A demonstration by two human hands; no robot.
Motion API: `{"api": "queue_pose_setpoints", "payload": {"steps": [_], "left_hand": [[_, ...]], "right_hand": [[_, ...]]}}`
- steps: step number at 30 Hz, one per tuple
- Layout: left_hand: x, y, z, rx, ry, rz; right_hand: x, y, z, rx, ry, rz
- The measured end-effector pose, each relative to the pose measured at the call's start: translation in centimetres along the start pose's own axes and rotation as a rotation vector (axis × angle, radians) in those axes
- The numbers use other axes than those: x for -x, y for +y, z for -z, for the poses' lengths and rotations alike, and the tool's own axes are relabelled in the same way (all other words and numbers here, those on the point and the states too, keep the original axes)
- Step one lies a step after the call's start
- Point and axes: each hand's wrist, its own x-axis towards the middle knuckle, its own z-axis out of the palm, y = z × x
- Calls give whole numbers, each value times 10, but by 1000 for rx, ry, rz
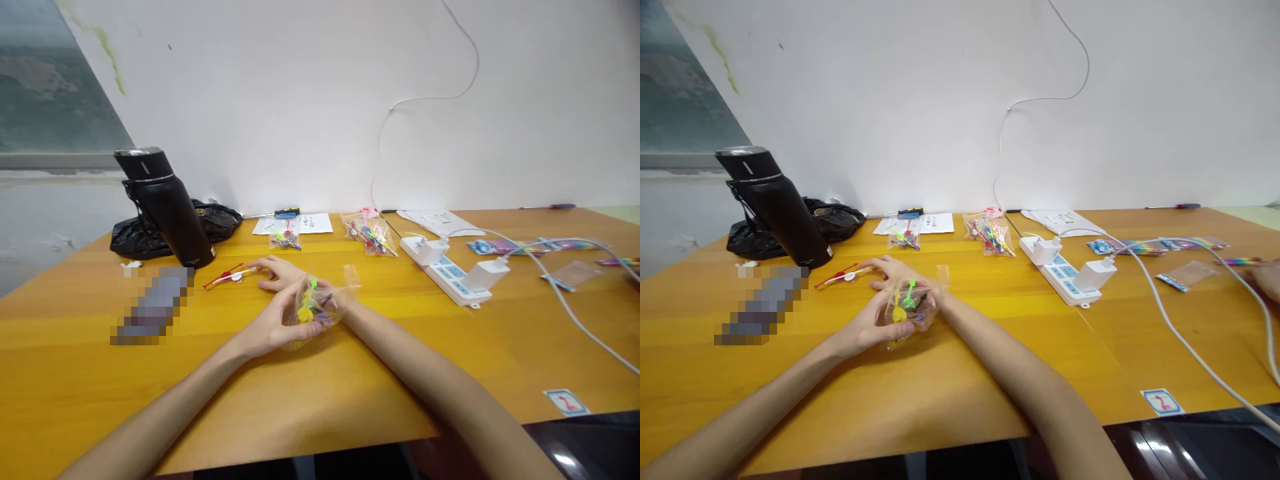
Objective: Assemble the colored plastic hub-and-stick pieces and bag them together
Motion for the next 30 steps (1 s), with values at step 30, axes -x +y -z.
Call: {"api": "queue_pose_setpoints", "payload": {"steps": [30], "left_hand": [[-10,-21,13,82,480,50]], "right_hand": [[38,-100,154,214,390,-69]]}}
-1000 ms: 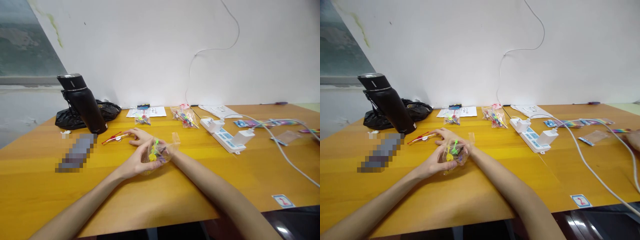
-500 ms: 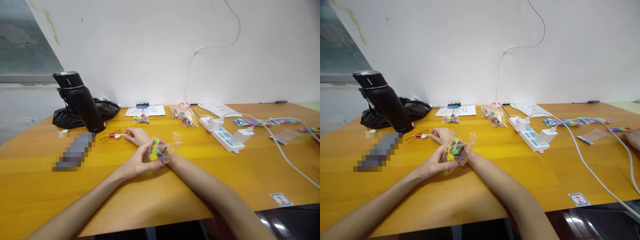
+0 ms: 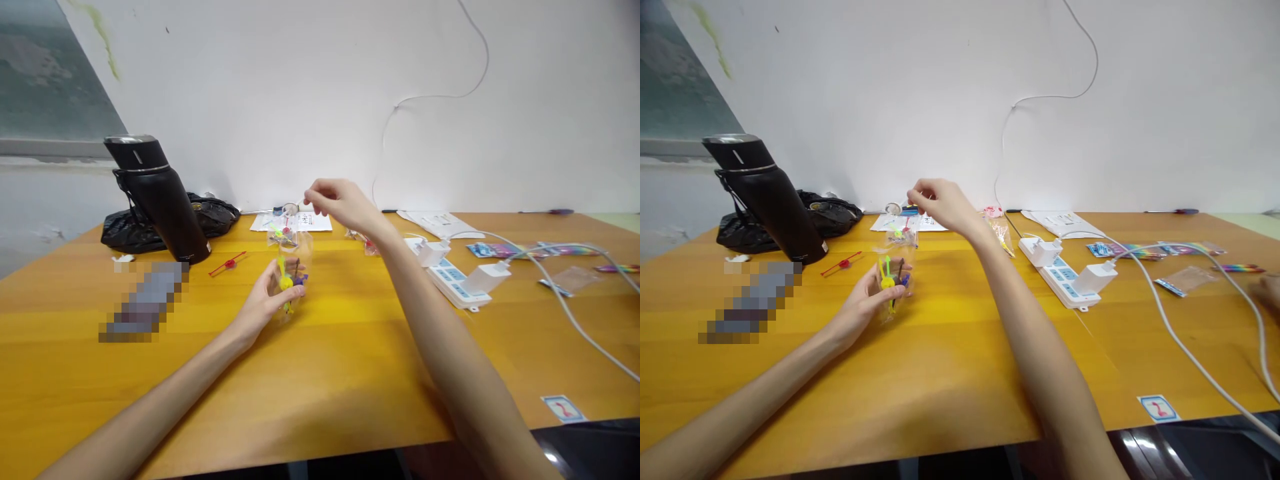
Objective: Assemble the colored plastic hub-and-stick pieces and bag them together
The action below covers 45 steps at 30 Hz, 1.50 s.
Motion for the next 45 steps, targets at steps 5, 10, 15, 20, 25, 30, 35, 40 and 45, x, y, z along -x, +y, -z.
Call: {"api": "queue_pose_setpoints", "payload": {"steps": [5,10,15,20,25,30,35,40,45], "left_hand": [[-2,-1,2,-94,18,-16],[-3,0,1,-148,0,-54],[-1,3,-1,-235,-16,-104],[1,3,-1,-261,-32,-101],[2,1,-3,-188,-41,-87],[3,-1,-3,-194,-50,-72],[1,0,-1,-165,-24,-39],[-3,2,2,-95,78,-27],[-6,-1,4,-56,75,-35]], "right_hand": [[21,-42,36,132,-116,-53],[26,-56,32,262,-359,-115],[21,-55,9,389,-455,-68],[20,-55,0,415,-476,-64],[22,-55,3,331,-571,-2],[22,-56,-4,327,-653,-33],[22,-56,-3,313,-595,-32],[27,-64,10,268,-442,-53],[29,-69,9,250,-523,-118]]}}
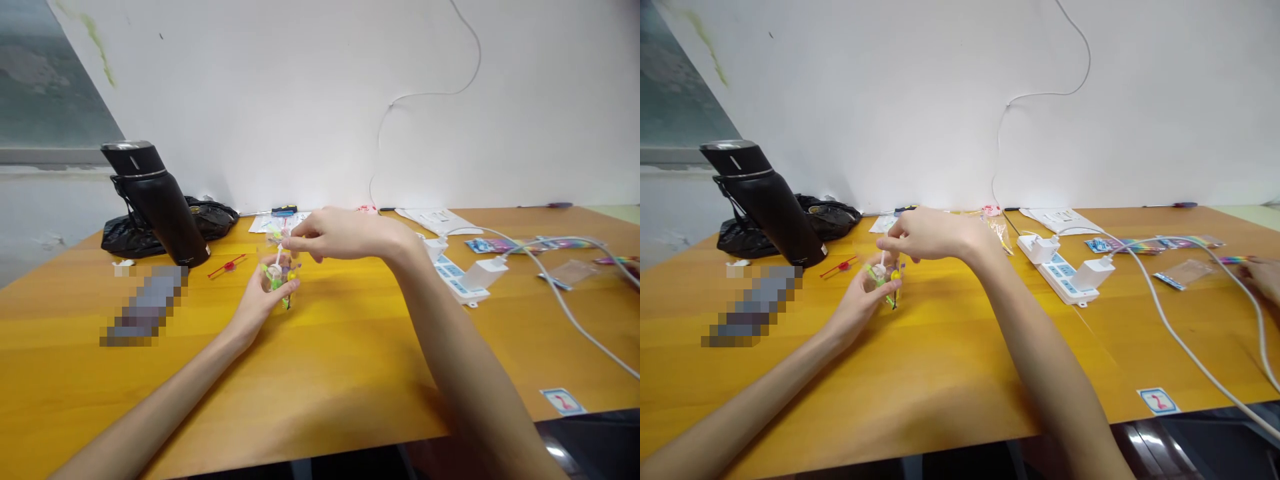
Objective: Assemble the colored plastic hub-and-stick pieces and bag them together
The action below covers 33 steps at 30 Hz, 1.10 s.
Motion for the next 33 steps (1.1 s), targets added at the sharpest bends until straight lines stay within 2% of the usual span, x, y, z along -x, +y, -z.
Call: {"api": "queue_pose_setpoints", "payload": {"steps": [2,5,7,14,22,28,33], "left_hand": [[-1,0,0,44,2,12],[-1,1,-1,120,-6,37],[-2,3,-2,137,-15,34],[-1,1,-2,63,-115,43],[4,0,1,-4,-245,109],[3,0,0,-174,-245,12],[4,0,-1,-240,-266,-18]], "right_hand": [[-2,1,0,35,50,-40],[0,4,4,76,196,-105],[3,7,8,60,231,-108],[10,18,15,41,214,-70],[13,14,16,32,159,-72],[9,12,12,152,205,-130],[5,12,6,153,92,-111]]}}
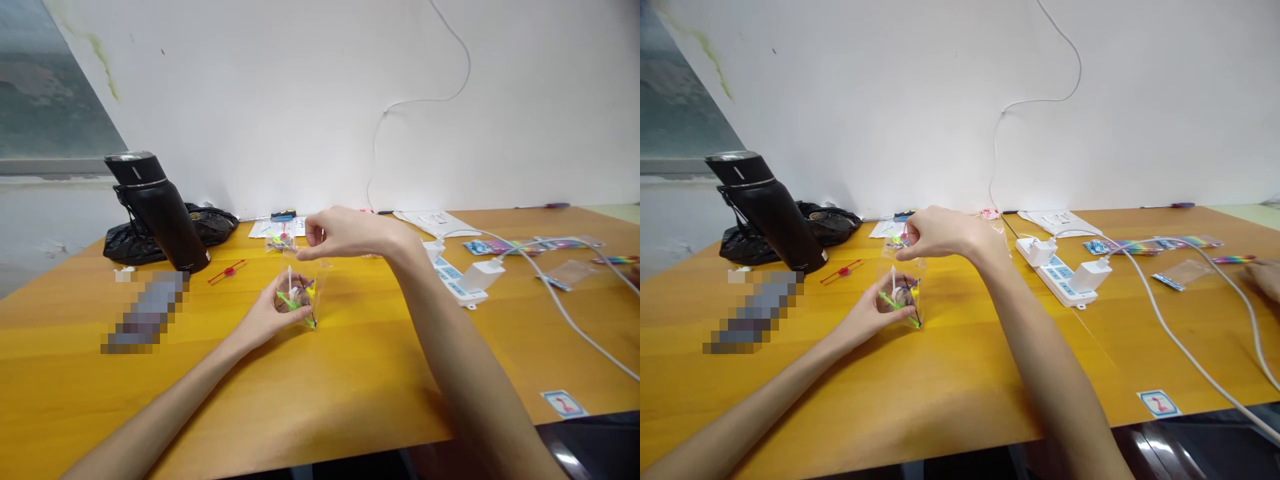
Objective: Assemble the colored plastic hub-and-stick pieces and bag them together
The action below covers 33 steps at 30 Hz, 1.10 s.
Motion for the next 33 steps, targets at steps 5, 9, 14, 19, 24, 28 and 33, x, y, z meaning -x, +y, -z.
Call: {"api": "queue_pose_setpoints", "payload": {"steps": [5,9,14,19,24,28,33], "left_hand": [[0,2,1,-10,10,-15],[0,1,0,-22,39,-38],[-2,-7,1,31,33,-47],[-4,-14,2,47,33,-38],[-6,-15,5,10,43,-27],[-7,-16,6,-43,80,-23],[-8,-15,5,-40,100,-8]], "right_hand": [[-3,0,-5,-7,-54,29],[-4,-1,-6,37,-21,0],[2,-2,2,52,0,-12],[8,-1,10,36,-18,-7],[12,4,17,37,53,-4],[13,4,16,54,154,-16],[2,-5,-6,117,126,-78]]}}
